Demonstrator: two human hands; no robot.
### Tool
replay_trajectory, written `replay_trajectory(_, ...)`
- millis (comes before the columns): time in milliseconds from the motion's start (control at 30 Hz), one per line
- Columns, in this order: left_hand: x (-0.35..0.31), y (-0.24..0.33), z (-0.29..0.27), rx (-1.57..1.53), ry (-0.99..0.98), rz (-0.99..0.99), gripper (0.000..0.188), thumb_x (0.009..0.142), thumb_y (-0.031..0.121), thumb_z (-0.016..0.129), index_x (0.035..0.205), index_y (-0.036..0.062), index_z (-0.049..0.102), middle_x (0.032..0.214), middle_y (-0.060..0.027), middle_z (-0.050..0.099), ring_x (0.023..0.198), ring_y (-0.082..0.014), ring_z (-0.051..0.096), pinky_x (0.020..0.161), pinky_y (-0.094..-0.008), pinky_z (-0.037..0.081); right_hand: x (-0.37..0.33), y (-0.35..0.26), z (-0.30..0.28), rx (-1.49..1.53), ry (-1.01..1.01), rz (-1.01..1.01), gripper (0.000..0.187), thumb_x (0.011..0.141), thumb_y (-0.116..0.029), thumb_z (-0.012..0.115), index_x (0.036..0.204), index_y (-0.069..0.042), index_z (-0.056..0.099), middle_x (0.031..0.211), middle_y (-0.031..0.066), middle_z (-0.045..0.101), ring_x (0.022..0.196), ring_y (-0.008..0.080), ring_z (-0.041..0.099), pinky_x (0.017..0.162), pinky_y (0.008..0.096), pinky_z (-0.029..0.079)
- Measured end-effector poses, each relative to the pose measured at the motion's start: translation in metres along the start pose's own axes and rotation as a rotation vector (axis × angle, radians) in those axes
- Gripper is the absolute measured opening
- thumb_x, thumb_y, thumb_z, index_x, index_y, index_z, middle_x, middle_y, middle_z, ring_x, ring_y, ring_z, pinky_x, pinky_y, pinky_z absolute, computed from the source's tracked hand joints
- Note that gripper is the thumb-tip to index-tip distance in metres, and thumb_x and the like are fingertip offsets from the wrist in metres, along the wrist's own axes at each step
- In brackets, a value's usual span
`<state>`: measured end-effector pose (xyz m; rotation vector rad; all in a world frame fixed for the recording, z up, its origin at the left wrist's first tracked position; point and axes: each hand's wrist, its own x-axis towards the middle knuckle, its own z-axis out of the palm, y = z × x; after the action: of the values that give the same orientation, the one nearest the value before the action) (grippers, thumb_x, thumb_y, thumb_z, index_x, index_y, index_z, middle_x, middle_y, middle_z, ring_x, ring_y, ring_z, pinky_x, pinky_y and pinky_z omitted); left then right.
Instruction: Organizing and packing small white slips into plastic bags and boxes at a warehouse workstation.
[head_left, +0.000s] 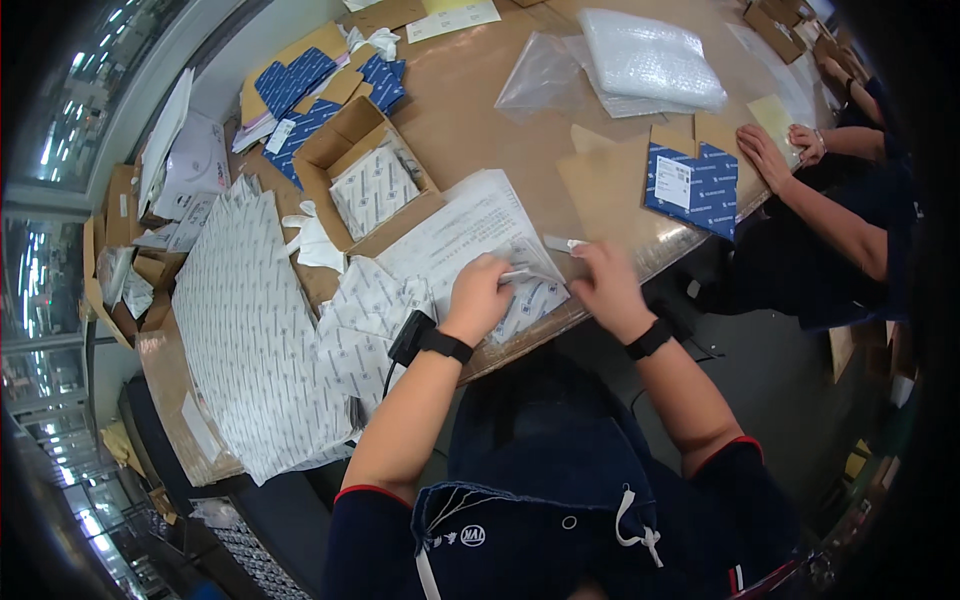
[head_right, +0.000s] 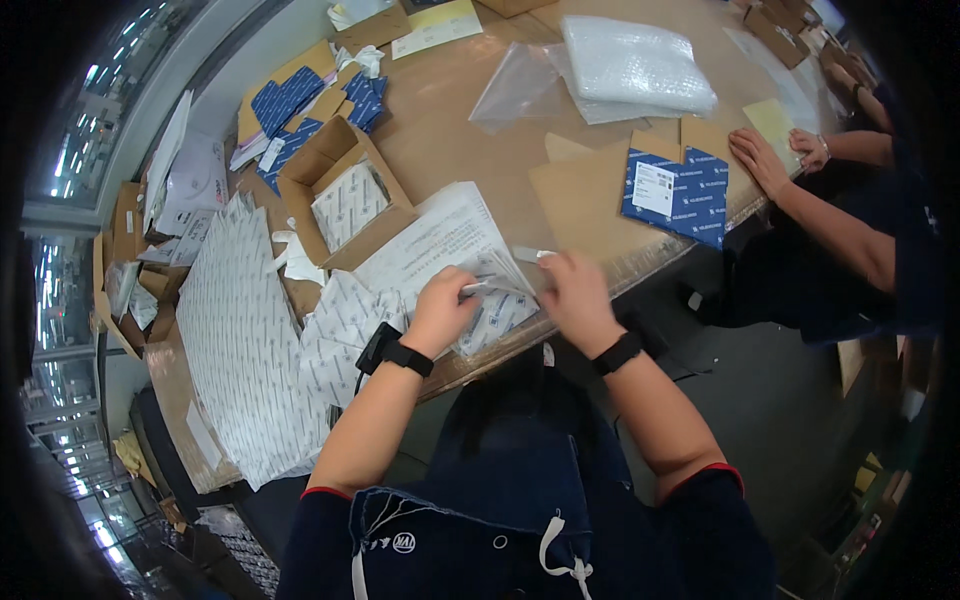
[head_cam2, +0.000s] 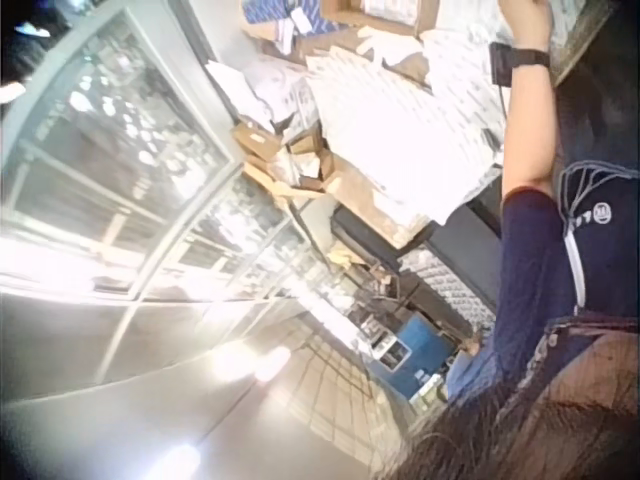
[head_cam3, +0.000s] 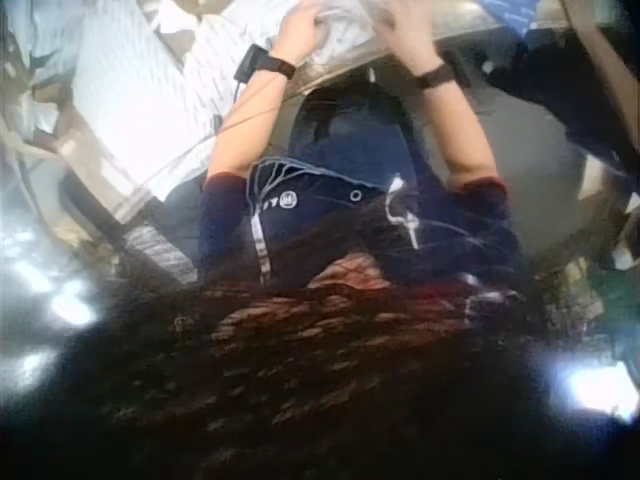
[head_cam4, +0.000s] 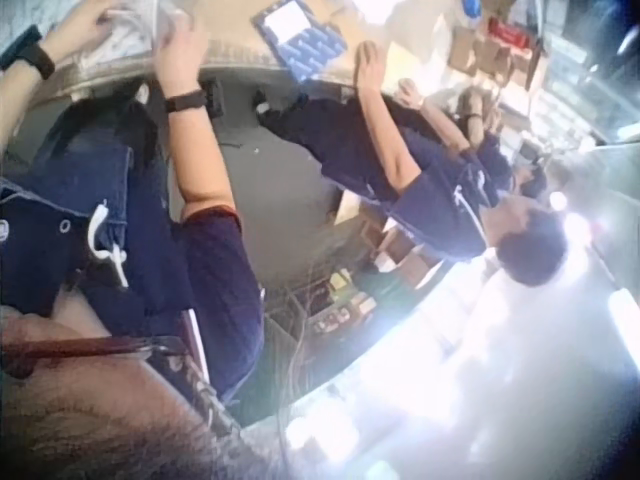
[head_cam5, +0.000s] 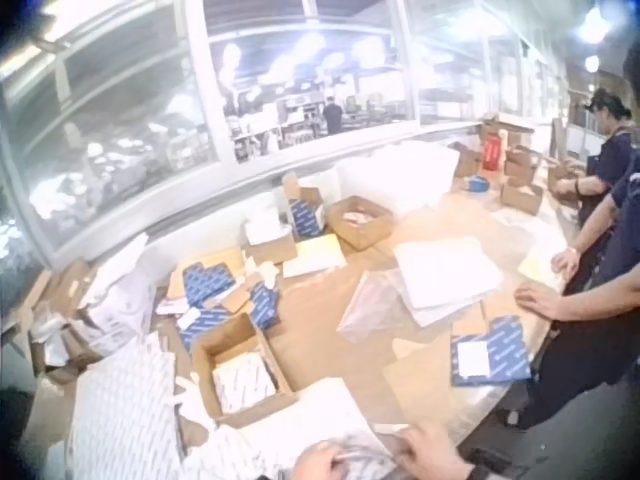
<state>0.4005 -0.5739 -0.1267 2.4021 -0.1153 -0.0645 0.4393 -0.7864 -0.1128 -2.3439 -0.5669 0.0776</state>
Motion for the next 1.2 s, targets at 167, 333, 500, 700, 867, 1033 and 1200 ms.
replay_trajectory(167,-0.007,0.009,0.009,-0.069,0.009,-0.046,0.025,0.068,0.009,0.067,0.091,0.0020,0.060,0.084,-0.0148,0.060,0.078,-0.0294,0.057,0.068,-0.0335,0.047,0.004,0.030,-0.024,-0.141,-0.055,-0.112,0.027,0.067,-0.007,0.065,0.094,-0.006,0.059,0.089,0.0096,0.055,0.090,0.0292,0.051,0.078,0.0367,0.043)
replay_trajectory(333,-0.007,0.018,0.007,-0.146,-0.030,-0.090,0.021,0.067,0.009,0.065,0.087,0.0049,0.061,0.086,-0.0141,0.061,0.083,-0.0314,0.057,0.071,-0.0370,0.046,0.009,0.030,-0.031,-0.070,-0.036,-0.068,0.015,0.079,-0.008,0.055,0.093,-0.004,0.059,0.082,0.0119,0.056,0.076,0.0315,0.054,0.069,0.0378,0.044)
replay_trajectory(500,-0.009,0.015,0.008,-0.196,-0.024,-0.115,0.022,0.067,0.008,0.066,0.087,0.0048,0.060,0.085,-0.0144,0.061,0.081,-0.0317,0.057,0.070,-0.0370,0.046,-0.001,0.030,-0.044,0.278,-0.356,0.012,0.016,0.083,-0.011,0.050,0.092,-0.001,0.058,0.077,0.0139,0.060,0.070,0.0258,0.058,0.064,0.0328,0.044)
replay_trajectory(700,-0.006,0.025,0.005,-0.188,-0.083,-0.135,0.027,0.069,0.008,0.065,0.095,0.0063,0.061,0.087,-0.0176,0.060,0.081,-0.0318,0.057,0.070,-0.0363,0.046,-0.008,0.033,-0.056,0.212,-0.547,0.138,0.023,0.078,-0.025,0.057,0.083,-0.004,0.063,0.073,0.0157,0.061,0.071,0.0314,0.059,0.064,0.0364,0.046)
replay_trajectory(867,-0.012,0.030,0.014,0.152,-0.096,0.190,0.045,0.073,0.017,0.065,0.117,0.0170,0.053,0.109,-0.0190,0.050,0.093,-0.0332,0.053,0.076,-0.0357,0.046,-0.016,0.039,-0.057,0.206,-0.625,0.170,0.025,0.078,-0.027,0.059,0.083,-0.003,0.063,0.070,0.0144,0.061,0.067,0.0291,0.058,0.061,0.0353,0.045)
replay_trajectory(1033,-0.025,0.026,0.029,0.353,-0.056,0.339,0.048,0.073,0.029,0.064,0.119,0.0214,0.052,0.110,-0.0152,0.047,0.093,-0.0322,0.050,0.075,-0.0407,0.041,-0.035,0.044,-0.050,0.394,-0.764,0.406,0.024,0.082,-0.026,0.058,0.083,-0.002,0.063,0.062,0.0082,0.058,0.060,0.0177,0.055,0.057,0.0304,0.043)
replay_trajectory(1200,-0.028,0.026,0.036,0.409,-0.036,0.313,0.048,0.073,0.034,0.064,0.118,0.0226,0.053,0.109,-0.0182,0.045,0.091,-0.0314,0.048,0.075,-0.0399,0.039,-0.054,0.046,-0.044,0.548,-0.661,0.396,0.022,0.084,-0.023,0.057,0.085,-0.002,0.062,0.064,0.0058,0.058,0.060,0.0118,0.053,0.058,0.0273,0.043)
